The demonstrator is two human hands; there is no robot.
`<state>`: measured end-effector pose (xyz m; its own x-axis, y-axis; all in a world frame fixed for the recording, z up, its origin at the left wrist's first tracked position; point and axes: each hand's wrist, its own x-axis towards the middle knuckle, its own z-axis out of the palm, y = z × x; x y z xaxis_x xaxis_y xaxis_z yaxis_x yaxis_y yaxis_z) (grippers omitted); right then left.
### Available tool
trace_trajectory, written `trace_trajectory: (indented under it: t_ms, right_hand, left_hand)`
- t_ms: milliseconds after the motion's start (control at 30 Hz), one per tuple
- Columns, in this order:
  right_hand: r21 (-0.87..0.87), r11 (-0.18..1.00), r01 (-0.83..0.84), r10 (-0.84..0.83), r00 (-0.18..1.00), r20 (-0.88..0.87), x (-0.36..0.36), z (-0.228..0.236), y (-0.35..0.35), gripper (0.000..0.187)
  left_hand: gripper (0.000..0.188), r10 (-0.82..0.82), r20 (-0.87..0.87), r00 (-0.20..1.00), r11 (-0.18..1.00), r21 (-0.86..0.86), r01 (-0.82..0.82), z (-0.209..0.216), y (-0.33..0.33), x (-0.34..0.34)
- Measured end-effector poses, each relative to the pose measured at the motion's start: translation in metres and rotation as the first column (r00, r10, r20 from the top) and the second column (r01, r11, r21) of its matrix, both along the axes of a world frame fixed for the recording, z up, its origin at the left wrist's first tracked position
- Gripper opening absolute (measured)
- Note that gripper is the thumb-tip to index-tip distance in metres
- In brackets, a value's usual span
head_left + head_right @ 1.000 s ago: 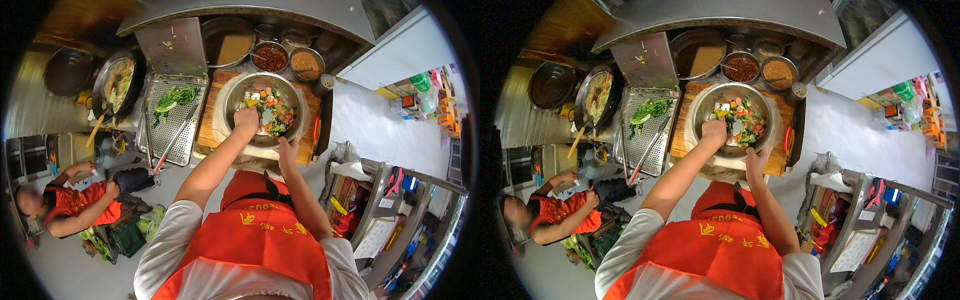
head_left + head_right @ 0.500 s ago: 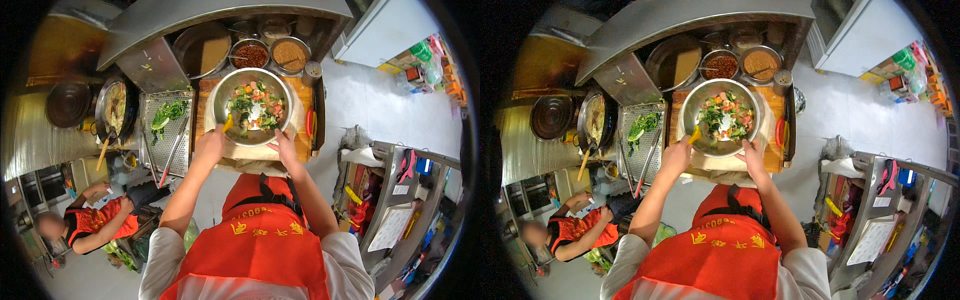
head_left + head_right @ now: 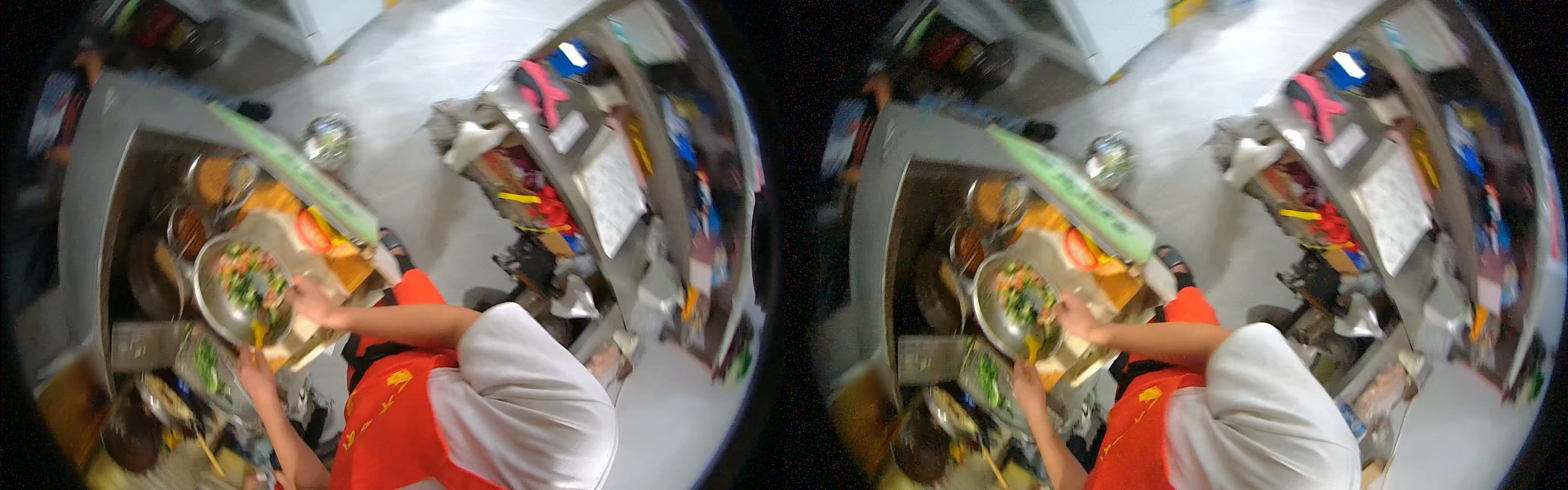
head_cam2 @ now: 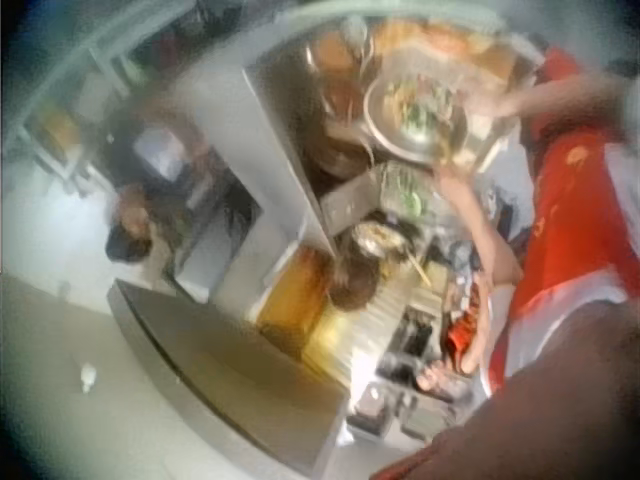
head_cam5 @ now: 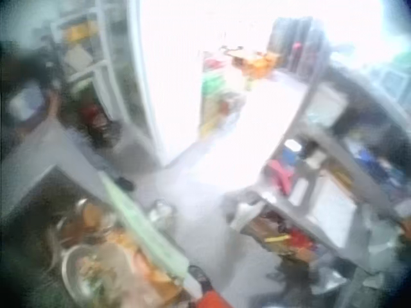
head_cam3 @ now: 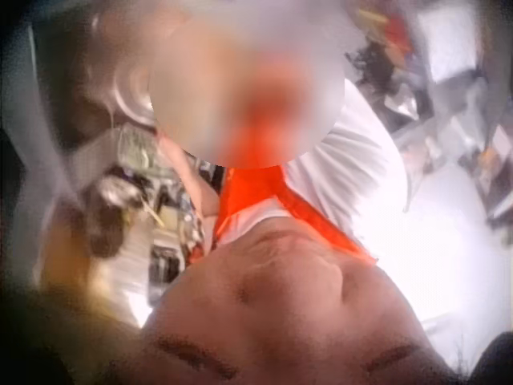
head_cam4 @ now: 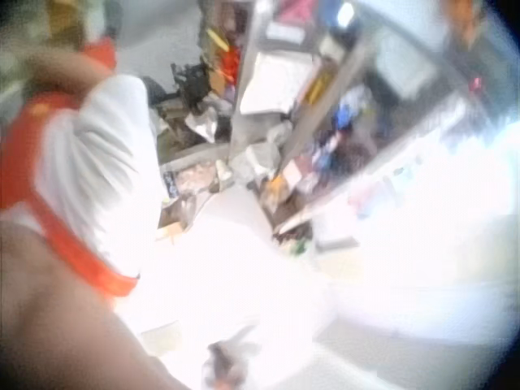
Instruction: The person prepares wraps by laying out thin sheets, adding mixed vegetables and seasonings, then rolling and wrapping them in paper. The person handles multiple ingredients and tools to assemble and package the wraps.
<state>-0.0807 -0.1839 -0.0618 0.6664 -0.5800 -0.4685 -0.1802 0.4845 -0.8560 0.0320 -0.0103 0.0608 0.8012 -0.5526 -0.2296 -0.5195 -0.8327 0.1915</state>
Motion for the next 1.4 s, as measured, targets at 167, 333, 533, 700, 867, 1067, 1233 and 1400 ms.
trace_trajectory:
  t_ms: [167, 333, 533, 700, 867, 1067, 1233, 1400]
  right_hand:
    - [0.470, 0.863, 0.184, -0.229, 0.973, 0.039, -0.006, 0.022, -0.006, 0.013]
    - [0.404, 0.894, 0.192, -0.226, 0.973, 0.038, -0.018, 0.032, -0.010, 0.017]
    - [0.426, 0.896, 0.120, -0.119, 0.992, -0.030, -0.021, 0.055, -0.024, 0.016]
    - [0.401, 0.908, 0.117, -0.098, 0.993, -0.069, -0.020, 0.053, -0.031, 0.014]
    - [0.413, 0.906, 0.092, -0.056, 0.994, -0.097, -0.023, 0.055, -0.030, 0.009]
    - [0.398, 0.911, 0.113, -0.069, 0.990, -0.125, -0.023, 0.049, -0.027, 0.020]
    - [0.359, 0.928, 0.100, -0.059, 0.991, -0.122, -0.021, 0.054, -0.030, 0.024]
    - [0.367, 0.927, 0.081, -0.028, 0.989, -0.147, -0.023, 0.055, -0.031, 0.022]
  left_hand:
    - [0.033, -0.141, 0.309, 0.940, 0.957, -0.199, 0.209, 0.032, -0.115, 0.051]
    - [0.032, -0.112, 0.455, 0.883, 0.968, -0.151, 0.201, 0.022, -0.220, 0.134]
    - [0.026, -0.431, 0.088, 0.898, 0.729, 0.621, 0.289, -0.033, -0.241, 0.208]
    - [0.026, -0.581, 0.030, 0.813, 0.648, 0.622, 0.440, -0.038, -0.236, 0.220]
    - [0.023, -0.607, 0.041, 0.793, 0.729, 0.426, 0.536, -0.044, -0.219, 0.236]
    - [0.026, -0.567, 0.176, 0.805, 0.823, 0.139, 0.550, -0.032, -0.207, 0.237]
    - [0.025, -0.566, 0.054, 0.823, 0.818, -0.089, 0.568, -0.047, -0.194, 0.235]
    - [0.023, -0.411, -0.203, 0.889, 0.899, -0.251, 0.358, -0.038, -0.183, 0.241]
